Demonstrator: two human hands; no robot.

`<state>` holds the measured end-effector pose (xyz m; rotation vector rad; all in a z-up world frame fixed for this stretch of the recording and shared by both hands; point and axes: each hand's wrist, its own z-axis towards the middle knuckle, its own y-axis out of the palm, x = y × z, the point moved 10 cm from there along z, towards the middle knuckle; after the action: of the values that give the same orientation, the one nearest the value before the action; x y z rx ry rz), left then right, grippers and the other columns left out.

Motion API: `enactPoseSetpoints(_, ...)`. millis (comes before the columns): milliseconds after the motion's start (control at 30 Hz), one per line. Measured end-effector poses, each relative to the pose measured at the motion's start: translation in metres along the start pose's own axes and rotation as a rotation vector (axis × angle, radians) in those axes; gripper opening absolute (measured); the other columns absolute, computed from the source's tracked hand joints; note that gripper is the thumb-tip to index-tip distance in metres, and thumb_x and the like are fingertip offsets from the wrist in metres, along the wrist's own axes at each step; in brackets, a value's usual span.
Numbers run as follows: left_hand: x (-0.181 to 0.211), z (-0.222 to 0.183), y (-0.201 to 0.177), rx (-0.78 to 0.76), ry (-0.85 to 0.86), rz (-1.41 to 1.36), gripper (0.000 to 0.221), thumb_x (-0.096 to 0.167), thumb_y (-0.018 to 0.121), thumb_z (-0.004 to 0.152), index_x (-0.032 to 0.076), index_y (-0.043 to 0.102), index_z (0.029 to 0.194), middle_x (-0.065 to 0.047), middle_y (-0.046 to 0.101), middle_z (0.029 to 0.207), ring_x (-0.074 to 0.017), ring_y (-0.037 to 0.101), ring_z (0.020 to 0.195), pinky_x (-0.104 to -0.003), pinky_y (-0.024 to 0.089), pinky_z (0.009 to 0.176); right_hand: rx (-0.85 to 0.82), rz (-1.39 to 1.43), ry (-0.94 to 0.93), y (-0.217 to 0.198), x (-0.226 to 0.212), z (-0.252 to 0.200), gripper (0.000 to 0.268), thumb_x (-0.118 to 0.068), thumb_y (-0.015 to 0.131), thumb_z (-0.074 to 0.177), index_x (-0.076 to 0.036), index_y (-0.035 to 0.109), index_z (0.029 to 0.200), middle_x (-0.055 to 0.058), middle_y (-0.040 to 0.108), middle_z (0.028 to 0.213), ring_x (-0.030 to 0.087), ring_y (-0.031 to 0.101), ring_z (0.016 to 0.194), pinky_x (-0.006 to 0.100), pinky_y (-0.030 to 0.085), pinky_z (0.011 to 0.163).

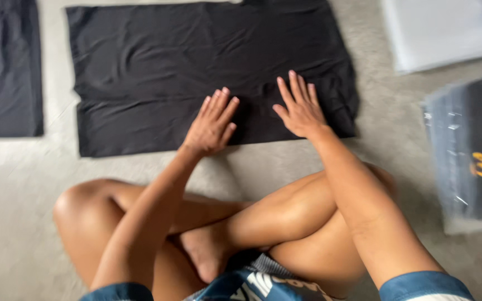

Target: The person folds a black shirt while sitting on the floor and then places it into a clear plastic bag.

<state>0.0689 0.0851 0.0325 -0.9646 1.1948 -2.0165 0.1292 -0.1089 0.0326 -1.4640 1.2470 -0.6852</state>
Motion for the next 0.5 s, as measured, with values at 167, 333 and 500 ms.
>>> enactPoseSetpoints(167, -0.147, -0.064, -0.070, -0.052, -0.404, 0.162, 0.063, 0.033, 0.054, 0.098, 0.011, 0.034, 0.153, -0.025, 0.033, 0.153, -0.0446, 0.036, 0.138, -0.059, 0.030, 0.110, -0.035, -0.094, -0.035, 0.024, 0.015, 0.011, 0.074, -0.058, 0.029, 0.098, -0.021, 0.008, 0.159, 0.017, -0.003, 0.164, 0.036, -0.001, 0.151, 0.054, -0.001, 0.120)
enactPoseSetpoints(333, -0.238, -0.142, -0.122, -0.212, -0.731, 0.189, 0.061, 0.041, 0.043, 0.101, 0.023, 0.023, 0.156, -0.021, 0.023, 0.158, -0.0424, 0.021, 0.144, -0.060, 0.019, 0.115, -0.021, -0.077, -0.033, 0.027, 0.015, 0.013, 0.075, -0.059, 0.029, 0.097, -0.023, 0.008, 0.159, 0.016, 0.000, 0.164, 0.035, 0.001, 0.151, 0.053, -0.001, 0.121)
enactPoseSetpoints(500, -0.268, -0.180, -0.108, -0.278, -0.961, 0.032, 0.068, 0.050, 0.033, 0.101, 0.025, 0.009, 0.159, -0.021, 0.006, 0.163, -0.0386, 0.002, 0.150, -0.053, 0.004, 0.122, -0.002, -0.089, -0.004, 0.026, 0.016, 0.011, 0.074, -0.059, 0.028, 0.097, -0.023, 0.009, 0.159, 0.017, 0.000, 0.164, 0.036, 0.002, 0.150, 0.054, 0.000, 0.121)
